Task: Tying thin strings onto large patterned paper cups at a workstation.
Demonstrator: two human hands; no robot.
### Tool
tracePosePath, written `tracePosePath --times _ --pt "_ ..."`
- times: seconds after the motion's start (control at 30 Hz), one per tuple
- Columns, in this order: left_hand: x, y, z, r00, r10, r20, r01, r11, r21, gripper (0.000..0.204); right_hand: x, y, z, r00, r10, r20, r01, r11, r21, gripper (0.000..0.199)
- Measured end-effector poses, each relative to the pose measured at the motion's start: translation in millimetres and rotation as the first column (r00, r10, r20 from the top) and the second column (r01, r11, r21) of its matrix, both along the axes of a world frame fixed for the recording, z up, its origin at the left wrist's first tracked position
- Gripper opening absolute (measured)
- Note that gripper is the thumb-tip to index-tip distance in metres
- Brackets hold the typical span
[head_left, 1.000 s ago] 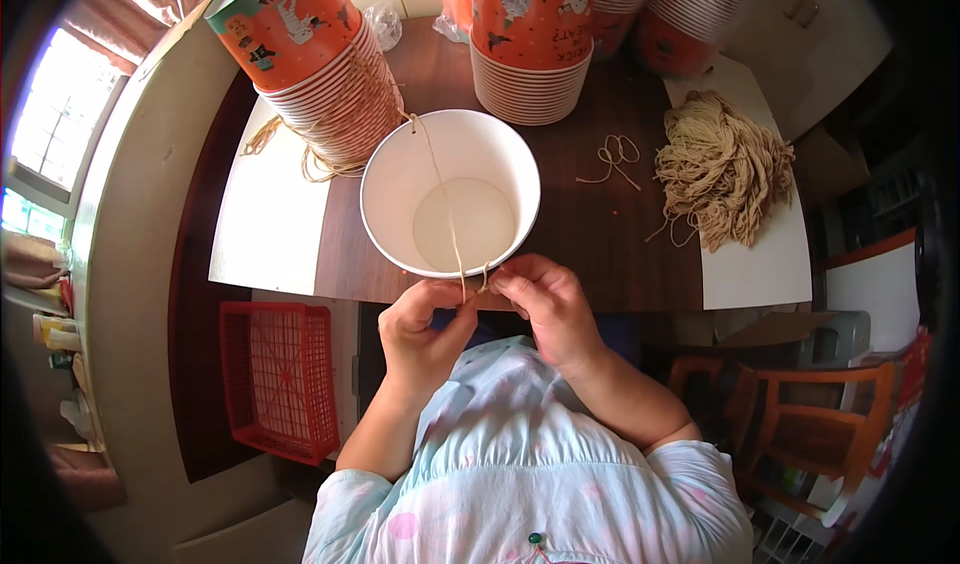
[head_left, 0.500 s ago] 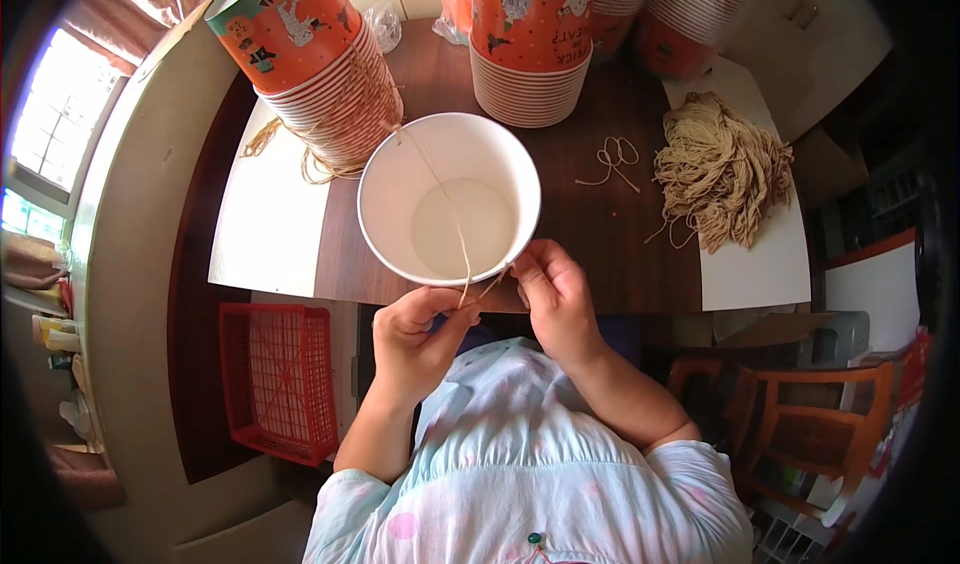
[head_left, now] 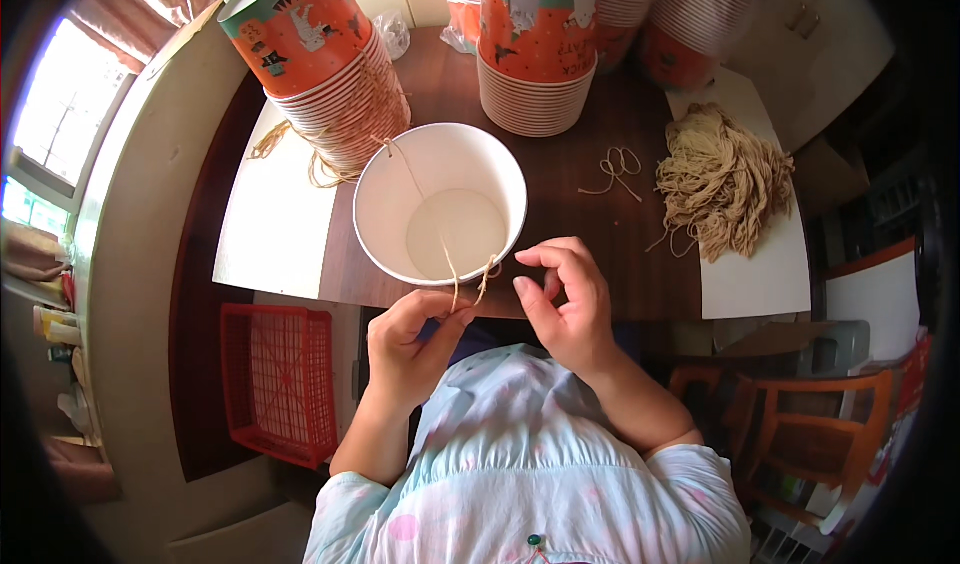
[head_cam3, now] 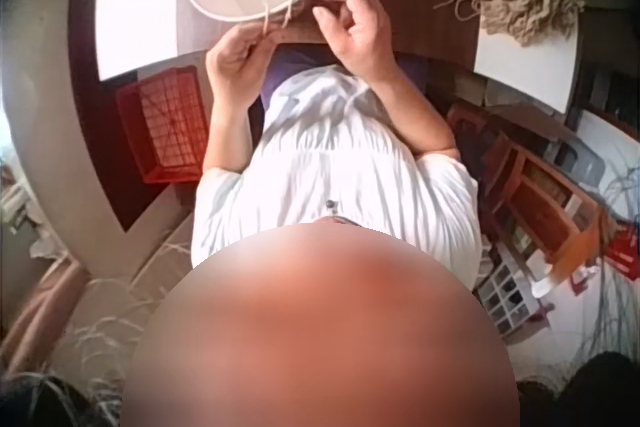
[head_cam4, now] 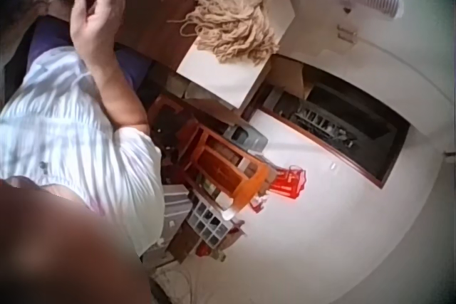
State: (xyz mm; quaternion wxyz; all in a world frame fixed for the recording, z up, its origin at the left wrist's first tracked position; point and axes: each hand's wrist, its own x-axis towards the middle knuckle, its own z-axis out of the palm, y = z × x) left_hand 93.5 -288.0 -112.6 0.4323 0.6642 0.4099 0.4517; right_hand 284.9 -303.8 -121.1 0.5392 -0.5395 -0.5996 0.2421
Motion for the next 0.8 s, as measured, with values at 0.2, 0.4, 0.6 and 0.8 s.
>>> tracePosePath --times 0.2,0.4,0.6,0.8 --pt "0.4 0.2 13.4 0.999 -0.019 -0.028 0.020 0.998 0.066 0.006 -1.2 11.8 0.2 0.902 -0.041 0.429 -0.151 0.903 0.402 0.040" --pt "-2.6 1.1 18.5 0.994 -0.105 -0.009 0.105 0.994 0.016 0.008 -7.9 25.2 -7.0 0.906 -0.035 0.422 -0.218 0.817 0.534 0.033" --pt "-11.3 4.3 31.0 0.850 -0.246 0.465 0.347 0.927 -0.144 0.006 -9.1 29.2 -4.0 0.924 -0.084 0.374 -0.162 0.798 0.580 0.028" --pt "-13.0 23.9 36.4 0.788 -0.253 0.561 0.349 0.935 -0.069 0.008 -5.0 34.9 -0.5 0.915 -0.036 0.402 -0.207 0.813 0.544 0.024"
